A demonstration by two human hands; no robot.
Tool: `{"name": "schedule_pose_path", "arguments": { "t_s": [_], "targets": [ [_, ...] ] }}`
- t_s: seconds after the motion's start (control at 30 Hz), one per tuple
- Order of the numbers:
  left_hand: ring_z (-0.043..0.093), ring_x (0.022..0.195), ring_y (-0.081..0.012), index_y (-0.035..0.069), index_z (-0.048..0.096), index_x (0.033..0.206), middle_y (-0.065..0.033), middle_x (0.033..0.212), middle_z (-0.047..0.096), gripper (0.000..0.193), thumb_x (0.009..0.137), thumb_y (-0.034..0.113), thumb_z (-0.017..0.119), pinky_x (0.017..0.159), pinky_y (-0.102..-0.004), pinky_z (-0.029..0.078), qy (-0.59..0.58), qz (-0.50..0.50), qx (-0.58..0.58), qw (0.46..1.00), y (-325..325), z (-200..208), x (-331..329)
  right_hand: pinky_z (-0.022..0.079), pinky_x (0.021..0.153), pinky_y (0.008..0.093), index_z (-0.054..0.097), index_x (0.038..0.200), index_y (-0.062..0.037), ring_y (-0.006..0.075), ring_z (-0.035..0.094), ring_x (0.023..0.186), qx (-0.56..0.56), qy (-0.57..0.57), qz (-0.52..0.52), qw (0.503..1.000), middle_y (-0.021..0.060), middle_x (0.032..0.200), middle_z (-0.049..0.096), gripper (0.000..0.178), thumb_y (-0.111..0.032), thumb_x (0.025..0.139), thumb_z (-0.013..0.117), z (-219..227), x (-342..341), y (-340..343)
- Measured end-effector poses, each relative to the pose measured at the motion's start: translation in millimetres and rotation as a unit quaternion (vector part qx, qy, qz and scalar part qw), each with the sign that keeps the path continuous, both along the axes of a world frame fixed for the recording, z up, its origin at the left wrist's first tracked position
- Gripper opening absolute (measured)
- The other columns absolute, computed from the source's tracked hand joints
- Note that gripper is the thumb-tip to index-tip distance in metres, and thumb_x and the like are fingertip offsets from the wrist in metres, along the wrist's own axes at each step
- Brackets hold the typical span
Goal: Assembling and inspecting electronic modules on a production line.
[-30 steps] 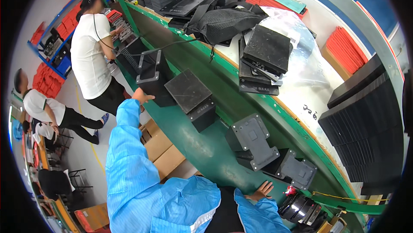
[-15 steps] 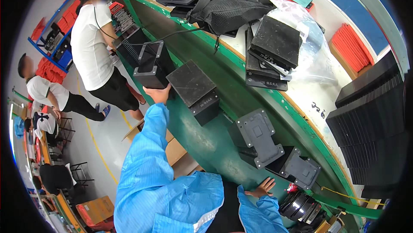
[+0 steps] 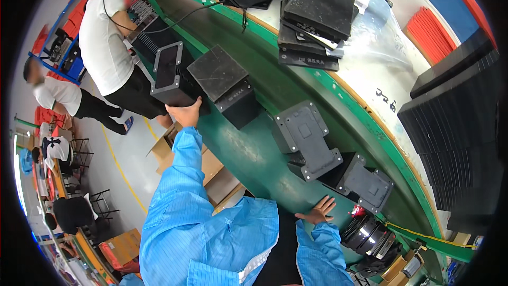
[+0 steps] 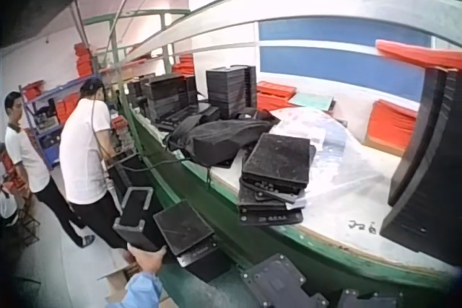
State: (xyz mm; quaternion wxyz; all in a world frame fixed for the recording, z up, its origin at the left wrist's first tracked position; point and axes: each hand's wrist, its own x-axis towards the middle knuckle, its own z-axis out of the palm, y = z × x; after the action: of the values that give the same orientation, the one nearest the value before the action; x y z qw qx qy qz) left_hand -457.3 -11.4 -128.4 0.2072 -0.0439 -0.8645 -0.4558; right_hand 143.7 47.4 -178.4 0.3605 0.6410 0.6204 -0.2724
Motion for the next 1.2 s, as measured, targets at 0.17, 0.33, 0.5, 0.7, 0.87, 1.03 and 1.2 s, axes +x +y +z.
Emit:
{"name": "schedule_pose_path", "arguments": {
  "t_s": [0.17,0.33,0.5,0.7,0.87,1.03,1.2],
  "targets": [
    [0.035,0.138,-0.0477,-0.012,0.017,0.149,-0.0321,0.146,0.034,0.136,0.053,0.036,0.100,0.117,-0.0529,0.033,0.044,0.073,0.007,0.996,-22.3,-9.6,81.6,0.012,0.109,0.0827,-0.024,0.159,-0.0072,0.0394,-0.023,0.154,0.010,0.026,0.000,1.000,0.0186,0.167,-0.027,0.179,-0.076,0.039,0.090,8.4,1.9,-3.7],
    [0.035,0.136,-0.0488,-0.012,0.017,0.147,-0.0310,0.143,0.036,0.135,0.052,0.036,0.099,0.116,-0.0554,0.032,0.003,0.115,0.042,0.992,-21.0,-2.3,175.7,0.010,0.108,0.0837,-0.023,0.159,-0.0075,0.0391,-0.023,0.154,0.020,0.044,-0.004,0.999,0.0188,0.167,-0.027,0.177,-0.075,0.042,0.091,2.3,4.7,-5.8],
    [0.032,0.139,-0.0470,-0.013,0.012,0.149,-0.0329,0.147,0.029,0.138,0.054,0.033,0.100,0.119,-0.0530,0.029,-0.046,0.128,0.014,0.991,-25.4,2.4,266.6,0.012,0.108,0.0830,-0.027,0.157,-0.0063,0.0414,-0.025,0.153,0.008,0.063,0.011,0.998,0.0220,0.165,-0.028,0.177,-0.076,0.044,0.090,2.3,5.0,-5.4],
    [0.034,0.138,-0.0426,-0.010,0.009,0.150,-0.0328,0.148,0.026,0.137,0.056,0.034,0.099,0.119,-0.0510,0.028,-0.071,0.014,0.031,0.997,-53.3,0.2,364.2,0.010,0.107,0.0839,-0.021,0.160,-0.0070,0.0471,-0.021,0.153,0.016,0.113,0.030,0.993,0.0249,0.165,-0.026,0.164,-0.070,0.056,0.089,19.4,9.8,-7.7],
    [0.045,0.132,-0.0344,-0.009,0.032,0.145,-0.0253,0.142,0.045,0.108,0.065,0.028,0.095,0.117,-0.0477,0.031,-0.064,-0.130,-0.001,0.989,-96.8,-14.6,432.3,0.022,0.115,0.0718,0.006,0.162,-0.0028,0.0486,0.009,0.154,0.076,0.165,0.135,0.974,0.0290,0.168,0.002,0.131,-0.055,0.072,0.085,-0.6,19.5,-3.6],
    [0.053,0.129,-0.0264,-0.002,0.057,0.132,-0.0138,0.122,0.067,0.073,0.075,0.027,0.091,0.116,-0.0490,0.035,-0.325,-0.265,0.064,0.906,-141.3,-19.3,499.6,0.041,0.111,0.0493,0.036,0.153,-0.0051,0.0429,0.044,0.138,0.020,0.538,0.278,0.796,0.0249,0.153,0.041,0.092,-0.036,0.078,0.079,54.9,19.9,-14.2],
    [0.053,0.131,-0.0338,0.003,0.058,0.138,-0.0184,0.129,0.063,0.073,0.077,0.032,0.085,0.111,-0.0510,0.040,0.057,-0.495,0.002,0.867,-113.2,-15.9,499.5,0.051,0.096,0.0481,0.050,0.144,-0.0126,0.0410,0.061,0.117,0.073,0.480,0.217,0.847,0.0211,0.135,0.057,0.077,-0.034,0.075,0.079,36.5,28.9,-75.7]
  ]
}}
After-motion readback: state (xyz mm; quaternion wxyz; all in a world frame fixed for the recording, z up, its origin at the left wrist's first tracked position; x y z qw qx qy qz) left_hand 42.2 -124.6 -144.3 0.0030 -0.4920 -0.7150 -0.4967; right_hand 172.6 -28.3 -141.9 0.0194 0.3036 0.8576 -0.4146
